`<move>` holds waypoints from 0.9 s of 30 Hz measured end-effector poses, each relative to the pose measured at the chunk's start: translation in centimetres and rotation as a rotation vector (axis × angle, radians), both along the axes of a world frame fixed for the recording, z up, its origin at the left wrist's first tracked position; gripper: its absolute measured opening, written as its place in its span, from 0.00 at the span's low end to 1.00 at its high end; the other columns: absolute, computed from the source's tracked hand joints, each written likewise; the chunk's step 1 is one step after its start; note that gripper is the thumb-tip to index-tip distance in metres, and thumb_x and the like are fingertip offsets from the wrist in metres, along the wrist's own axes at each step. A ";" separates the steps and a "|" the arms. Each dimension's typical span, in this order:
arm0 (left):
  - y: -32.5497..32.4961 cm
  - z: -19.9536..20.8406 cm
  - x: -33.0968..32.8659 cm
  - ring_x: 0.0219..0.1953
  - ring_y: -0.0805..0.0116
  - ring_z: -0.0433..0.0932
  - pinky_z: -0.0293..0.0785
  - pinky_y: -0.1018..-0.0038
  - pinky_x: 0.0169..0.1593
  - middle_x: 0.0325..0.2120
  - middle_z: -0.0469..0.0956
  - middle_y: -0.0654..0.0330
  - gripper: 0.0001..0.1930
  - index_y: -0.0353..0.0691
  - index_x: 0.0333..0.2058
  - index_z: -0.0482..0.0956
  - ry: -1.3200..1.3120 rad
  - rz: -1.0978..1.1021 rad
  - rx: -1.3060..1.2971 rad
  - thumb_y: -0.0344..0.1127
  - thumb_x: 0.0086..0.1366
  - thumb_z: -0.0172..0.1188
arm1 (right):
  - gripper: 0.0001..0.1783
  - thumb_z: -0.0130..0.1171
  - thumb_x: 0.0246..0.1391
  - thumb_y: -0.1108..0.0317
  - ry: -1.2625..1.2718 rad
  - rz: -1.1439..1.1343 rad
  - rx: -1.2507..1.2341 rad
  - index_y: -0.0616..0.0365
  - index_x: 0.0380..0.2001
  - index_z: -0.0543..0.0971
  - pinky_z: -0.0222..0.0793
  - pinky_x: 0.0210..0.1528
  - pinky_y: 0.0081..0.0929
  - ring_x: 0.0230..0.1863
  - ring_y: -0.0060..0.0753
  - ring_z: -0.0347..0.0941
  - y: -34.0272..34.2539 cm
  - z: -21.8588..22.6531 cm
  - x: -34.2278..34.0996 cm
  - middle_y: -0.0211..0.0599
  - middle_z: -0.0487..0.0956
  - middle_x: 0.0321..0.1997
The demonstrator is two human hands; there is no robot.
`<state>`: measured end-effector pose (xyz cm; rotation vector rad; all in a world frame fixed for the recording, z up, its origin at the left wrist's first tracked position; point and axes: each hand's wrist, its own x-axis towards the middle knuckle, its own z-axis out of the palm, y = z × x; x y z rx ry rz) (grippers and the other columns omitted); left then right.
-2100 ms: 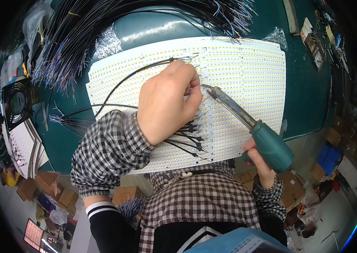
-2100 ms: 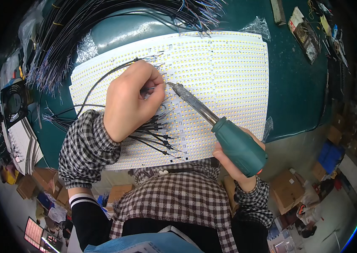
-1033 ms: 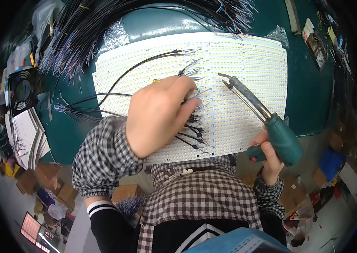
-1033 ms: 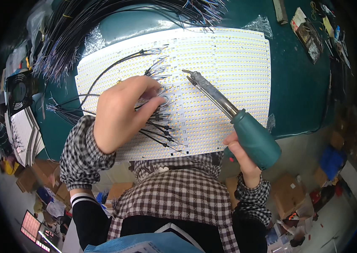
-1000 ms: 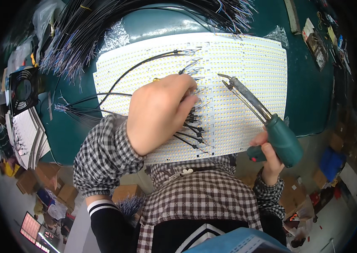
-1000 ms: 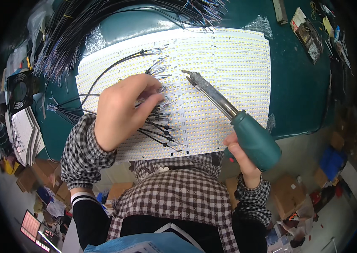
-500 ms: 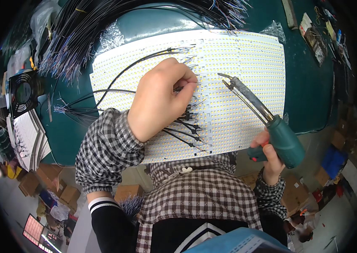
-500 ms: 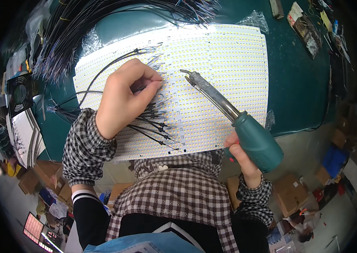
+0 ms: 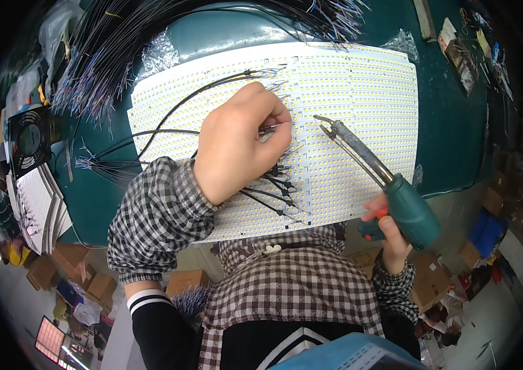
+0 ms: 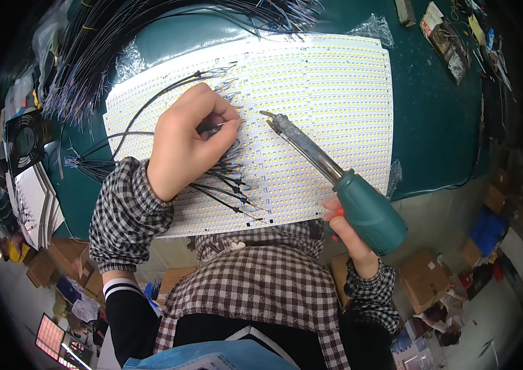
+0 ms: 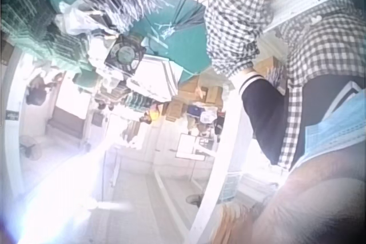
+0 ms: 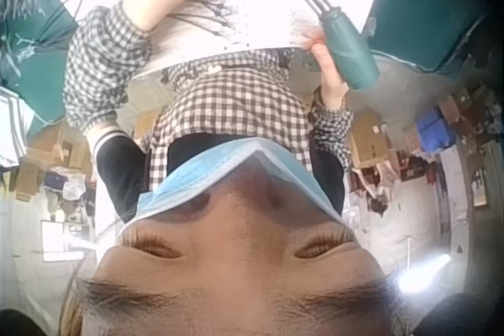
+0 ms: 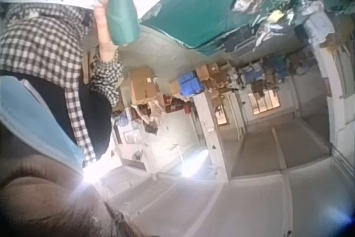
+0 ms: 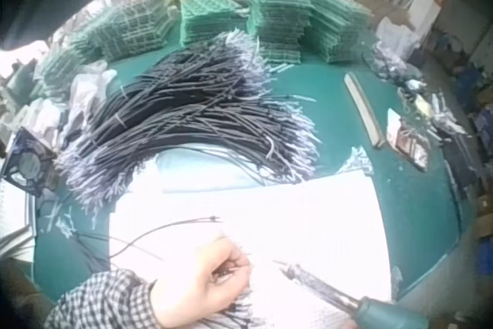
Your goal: The person uses a soldering iron to attach black wires to a large LED panel. They hold the wires in place with one hand while applying heat with the other, working methodically across the surface of the panel.
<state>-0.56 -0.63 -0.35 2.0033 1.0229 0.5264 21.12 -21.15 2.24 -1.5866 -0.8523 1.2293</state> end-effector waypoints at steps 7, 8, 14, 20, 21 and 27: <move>0.0 0.2 0.1 0.27 0.57 0.78 0.74 0.66 0.30 0.26 0.74 0.56 0.04 0.37 0.27 0.76 0.077 -0.060 0.066 0.26 0.54 0.63 | 0.20 0.60 0.58 0.61 0.014 -0.026 -0.024 0.72 0.42 0.78 0.74 0.40 0.34 0.33 0.37 0.78 0.1 0.2 -0.3 0.46 0.80 0.34; 0.1 0.2 0.2 0.27 0.54 0.77 0.74 0.63 0.30 0.26 0.74 0.56 0.04 0.38 0.26 0.75 0.078 -0.061 0.068 0.26 0.54 0.63 | 0.19 0.60 0.58 0.61 0.013 -0.044 -0.024 0.71 0.41 0.78 0.74 0.40 0.34 0.33 0.36 0.78 -0.1 0.1 -0.4 0.45 0.80 0.34; 0.1 0.1 0.2 0.27 0.53 0.77 0.74 0.62 0.30 0.27 0.74 0.55 0.04 0.38 0.27 0.75 0.062 -0.052 0.033 0.26 0.53 0.63 | 0.22 0.71 0.47 0.75 -0.073 0.045 0.054 0.68 0.47 0.79 0.78 0.41 0.26 0.35 0.28 0.81 -1.4 -1.9 0.7 0.40 0.84 0.36; 0.0 0.2 0.1 0.26 0.53 0.77 0.74 0.62 0.30 0.27 0.74 0.55 0.04 0.38 0.26 0.76 0.065 -0.046 0.029 0.26 0.53 0.63 | 0.23 0.73 0.43 0.75 -0.119 0.035 -0.019 0.69 0.45 0.80 0.78 0.40 0.24 0.33 0.26 0.81 -1.1 -1.5 0.3 0.38 0.84 0.33; 0.0 0.1 0.2 0.26 0.53 0.77 0.74 0.62 0.30 0.27 0.74 0.55 0.04 0.38 0.26 0.76 0.063 -0.047 0.035 0.26 0.53 0.63 | 0.23 0.73 0.42 0.75 -0.103 0.011 -0.041 0.69 0.44 0.80 0.78 0.40 0.25 0.33 0.26 0.81 -0.9 -1.3 0.0 0.37 0.84 0.33; 0.0 0.1 0.2 0.26 0.52 0.76 0.74 0.62 0.30 0.27 0.74 0.55 0.04 0.38 0.26 0.76 0.068 -0.040 0.030 0.27 0.53 0.63 | 0.23 0.74 0.42 0.75 -0.192 0.088 0.025 0.68 0.44 0.81 0.77 0.40 0.24 0.33 0.26 0.81 -0.8 -1.7 0.2 0.37 0.83 0.33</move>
